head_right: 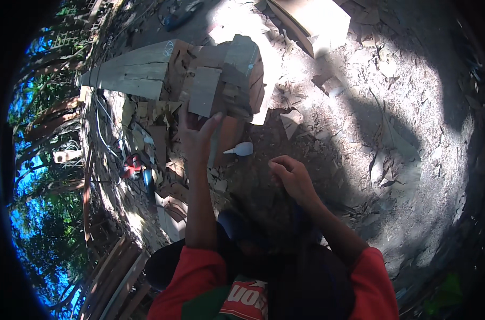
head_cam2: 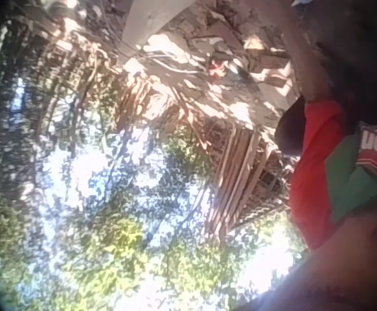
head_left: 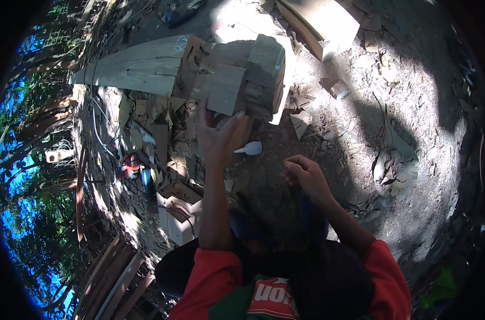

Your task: The person uses a circular saw, a chisel, and a hammer to cut and shape a wooden beam while sitting on the ground outdoors.

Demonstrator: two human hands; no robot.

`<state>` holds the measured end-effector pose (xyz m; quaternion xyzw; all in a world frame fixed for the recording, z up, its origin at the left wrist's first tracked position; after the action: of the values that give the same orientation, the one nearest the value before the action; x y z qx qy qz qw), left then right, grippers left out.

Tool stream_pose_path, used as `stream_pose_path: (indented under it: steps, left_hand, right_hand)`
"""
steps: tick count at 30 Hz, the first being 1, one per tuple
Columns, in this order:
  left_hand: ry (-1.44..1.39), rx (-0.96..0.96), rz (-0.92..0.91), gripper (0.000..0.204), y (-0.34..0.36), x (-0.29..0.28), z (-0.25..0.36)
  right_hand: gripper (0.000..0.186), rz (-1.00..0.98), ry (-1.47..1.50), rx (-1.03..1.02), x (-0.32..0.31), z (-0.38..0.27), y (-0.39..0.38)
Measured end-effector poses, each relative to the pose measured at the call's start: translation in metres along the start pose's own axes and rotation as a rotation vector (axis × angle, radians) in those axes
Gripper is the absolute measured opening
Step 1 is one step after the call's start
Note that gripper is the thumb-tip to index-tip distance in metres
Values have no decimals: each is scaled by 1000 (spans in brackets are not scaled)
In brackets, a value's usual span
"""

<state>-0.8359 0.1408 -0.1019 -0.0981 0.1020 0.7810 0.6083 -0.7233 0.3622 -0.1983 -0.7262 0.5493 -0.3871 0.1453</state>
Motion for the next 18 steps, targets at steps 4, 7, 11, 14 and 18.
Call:
stream_pose_path:
  steps: [4,7,11,14,18]
  left_hand:
    - [-65,-19,18,81,0,2,-3]
    - [-108,-29,18,80,-1,3,0]
    - [-91,-25,8,80,0,2,2]
    - [-79,-20,2,80,-1,4,2]
    - [-65,-2,6,78,-1,3,1]
  right_hand:
    - [25,-1,22,28,2,-3,-1]
    - [26,-3,-9,20,2,-3,0]
    - [25,4,-25,14,1,-3,0]
    - [25,7,-29,2,0,-2,0]
    - [25,-3,-28,-4,2,-3,0]
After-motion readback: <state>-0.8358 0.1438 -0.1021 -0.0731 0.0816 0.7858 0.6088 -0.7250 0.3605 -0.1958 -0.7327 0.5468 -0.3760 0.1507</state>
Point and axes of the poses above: each hand's wrist, its own y-axis towards the middle knuckle, its own x-axis out of the palm, z = x × y, the point moved 4 cm from there along y, towards the middle knuckle, and after that the axes turned 2 degrees about x, right-handed, at the moved point
